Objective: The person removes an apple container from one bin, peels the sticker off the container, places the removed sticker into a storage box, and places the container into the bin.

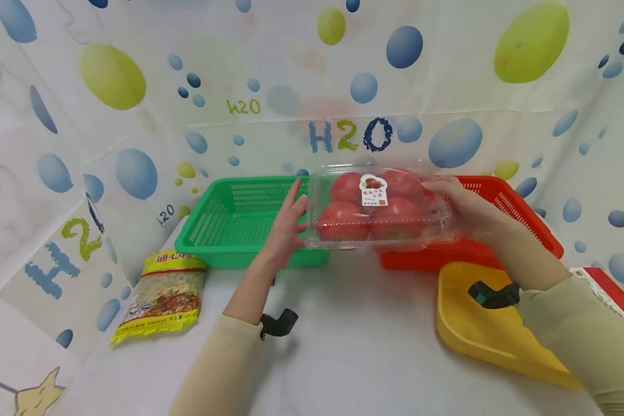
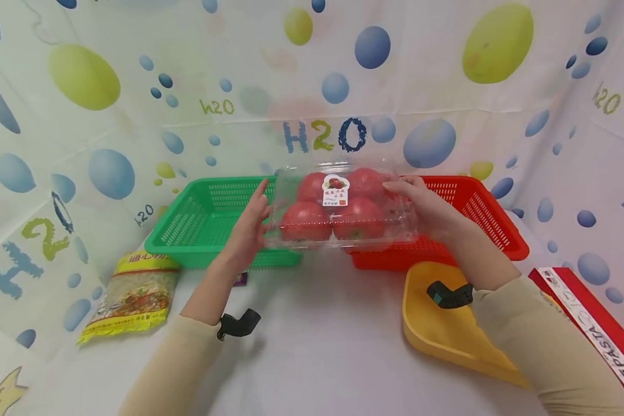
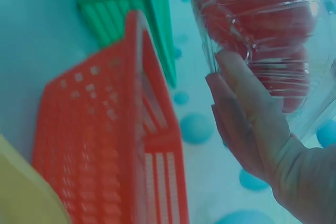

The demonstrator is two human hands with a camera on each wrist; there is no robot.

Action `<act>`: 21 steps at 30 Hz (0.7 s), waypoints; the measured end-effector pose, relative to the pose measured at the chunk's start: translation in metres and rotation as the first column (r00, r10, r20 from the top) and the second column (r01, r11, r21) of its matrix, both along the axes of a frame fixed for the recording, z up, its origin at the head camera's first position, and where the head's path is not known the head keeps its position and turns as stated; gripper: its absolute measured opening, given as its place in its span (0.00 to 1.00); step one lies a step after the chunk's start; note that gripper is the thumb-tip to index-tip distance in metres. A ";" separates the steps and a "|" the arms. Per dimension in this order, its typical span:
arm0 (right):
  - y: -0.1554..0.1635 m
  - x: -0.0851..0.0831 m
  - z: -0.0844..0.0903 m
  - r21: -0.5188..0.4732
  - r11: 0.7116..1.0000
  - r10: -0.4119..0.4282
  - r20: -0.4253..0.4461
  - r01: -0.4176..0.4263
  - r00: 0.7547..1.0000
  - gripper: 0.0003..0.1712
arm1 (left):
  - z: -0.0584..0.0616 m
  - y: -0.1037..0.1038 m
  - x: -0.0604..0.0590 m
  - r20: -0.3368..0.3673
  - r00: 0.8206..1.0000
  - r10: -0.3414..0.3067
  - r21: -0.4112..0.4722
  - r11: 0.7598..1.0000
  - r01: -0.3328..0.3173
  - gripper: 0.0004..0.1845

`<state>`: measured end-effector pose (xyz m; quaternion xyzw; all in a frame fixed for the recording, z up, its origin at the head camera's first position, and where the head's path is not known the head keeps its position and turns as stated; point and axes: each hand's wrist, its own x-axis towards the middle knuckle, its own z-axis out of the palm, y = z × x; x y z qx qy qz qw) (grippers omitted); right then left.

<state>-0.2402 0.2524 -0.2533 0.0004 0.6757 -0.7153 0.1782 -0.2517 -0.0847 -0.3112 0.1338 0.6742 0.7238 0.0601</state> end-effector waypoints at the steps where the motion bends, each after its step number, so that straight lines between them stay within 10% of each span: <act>1: -0.005 0.002 -0.002 0.002 1.000 -0.002 0.000 0.002 1.000 0.28 | -0.001 -0.004 0.001 0.003 1.000 -0.003 -0.024 1.000 0.003 0.38; 21: -0.042 0.056 -0.040 0.119 0.978 0.182 -0.063 -0.174 0.981 0.46 | -0.016 -0.067 0.060 0.023 0.998 -0.053 -0.069 0.996 0.055 0.31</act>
